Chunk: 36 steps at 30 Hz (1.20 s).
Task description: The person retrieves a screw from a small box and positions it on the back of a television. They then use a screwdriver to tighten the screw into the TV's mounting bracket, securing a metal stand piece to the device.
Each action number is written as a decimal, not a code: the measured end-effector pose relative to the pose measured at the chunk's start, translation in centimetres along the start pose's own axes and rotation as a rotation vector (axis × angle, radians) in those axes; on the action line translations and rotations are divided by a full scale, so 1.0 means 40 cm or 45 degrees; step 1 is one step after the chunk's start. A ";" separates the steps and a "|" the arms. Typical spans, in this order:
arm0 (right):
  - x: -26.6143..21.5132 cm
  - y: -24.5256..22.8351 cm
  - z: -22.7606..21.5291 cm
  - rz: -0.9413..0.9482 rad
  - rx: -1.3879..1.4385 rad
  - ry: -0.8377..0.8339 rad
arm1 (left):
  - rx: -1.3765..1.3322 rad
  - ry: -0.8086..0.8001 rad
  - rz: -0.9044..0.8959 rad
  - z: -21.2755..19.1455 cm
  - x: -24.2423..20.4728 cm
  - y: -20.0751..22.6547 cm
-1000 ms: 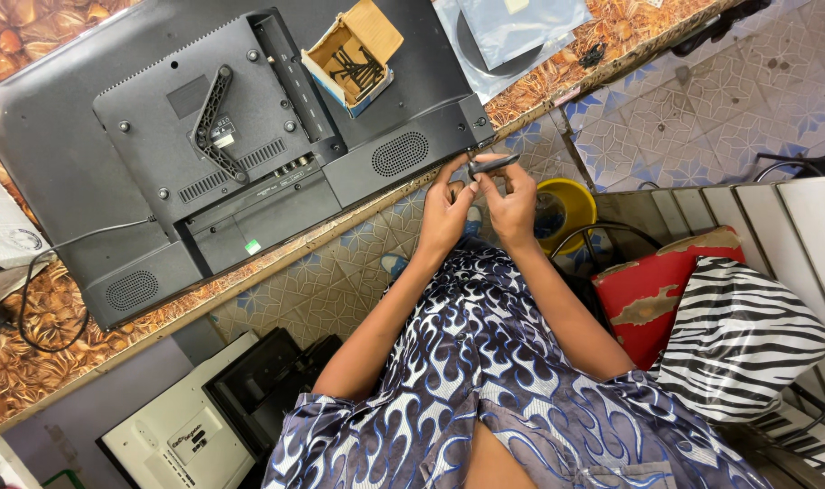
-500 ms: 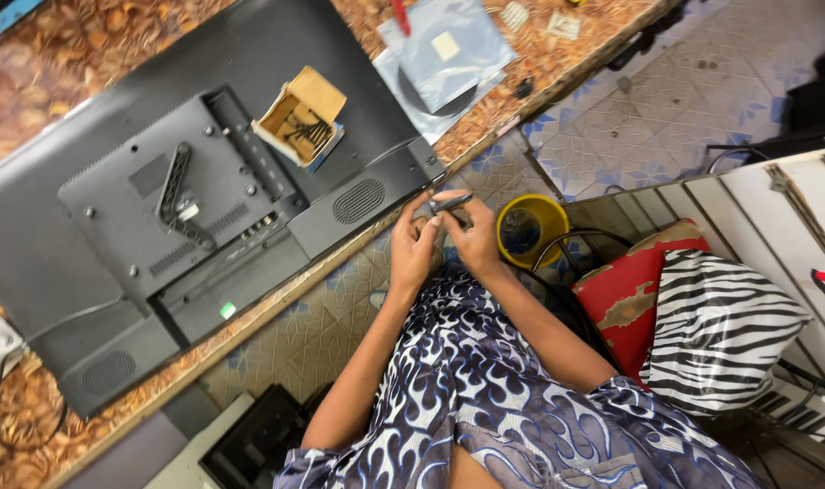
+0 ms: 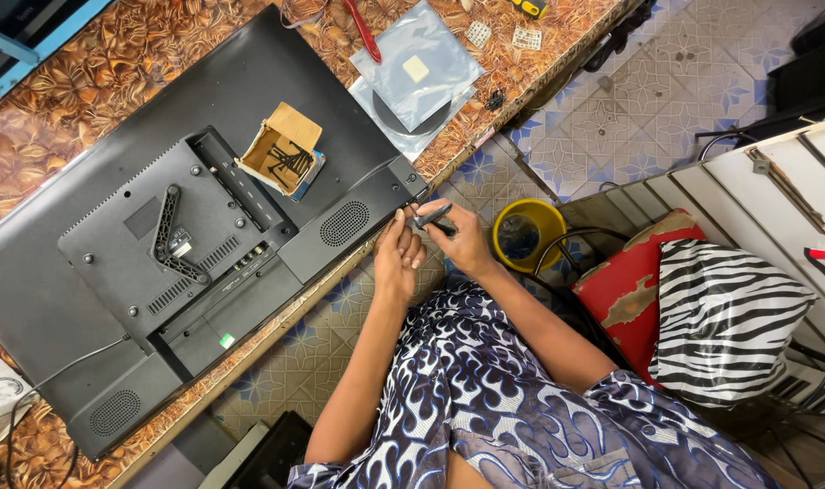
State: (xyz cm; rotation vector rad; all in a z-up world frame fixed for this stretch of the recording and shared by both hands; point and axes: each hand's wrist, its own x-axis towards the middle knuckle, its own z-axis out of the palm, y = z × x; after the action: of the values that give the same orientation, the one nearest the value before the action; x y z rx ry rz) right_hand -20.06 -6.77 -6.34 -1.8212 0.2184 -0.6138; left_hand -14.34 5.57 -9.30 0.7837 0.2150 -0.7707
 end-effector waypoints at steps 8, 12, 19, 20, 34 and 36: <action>0.006 -0.011 -0.005 -0.026 0.029 -0.060 | -0.225 0.093 -0.141 -0.037 0.061 -0.045; -0.006 0.007 0.007 -0.069 -0.001 -0.028 | -0.224 0.132 -0.117 -0.031 0.064 -0.045; -0.008 0.014 -0.001 -0.089 -0.063 -0.007 | -0.205 0.162 -0.035 -0.026 0.067 -0.069; -0.009 0.017 -0.001 -0.085 -0.061 -0.010 | -0.199 0.164 -0.020 -0.023 0.065 -0.068; -0.006 0.039 0.016 -0.154 -0.068 -0.015 | -0.120 0.207 0.018 -0.035 0.061 -0.066; -0.004 0.035 0.014 -0.179 -0.106 -0.008 | -0.129 0.204 0.023 -0.040 0.064 -0.071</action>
State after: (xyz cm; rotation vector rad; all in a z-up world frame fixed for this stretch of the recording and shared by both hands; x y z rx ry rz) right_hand -19.70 -6.72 -7.80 -1.9304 0.1134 -0.7061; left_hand -14.34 4.00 -13.13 0.7507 0.3878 -0.6751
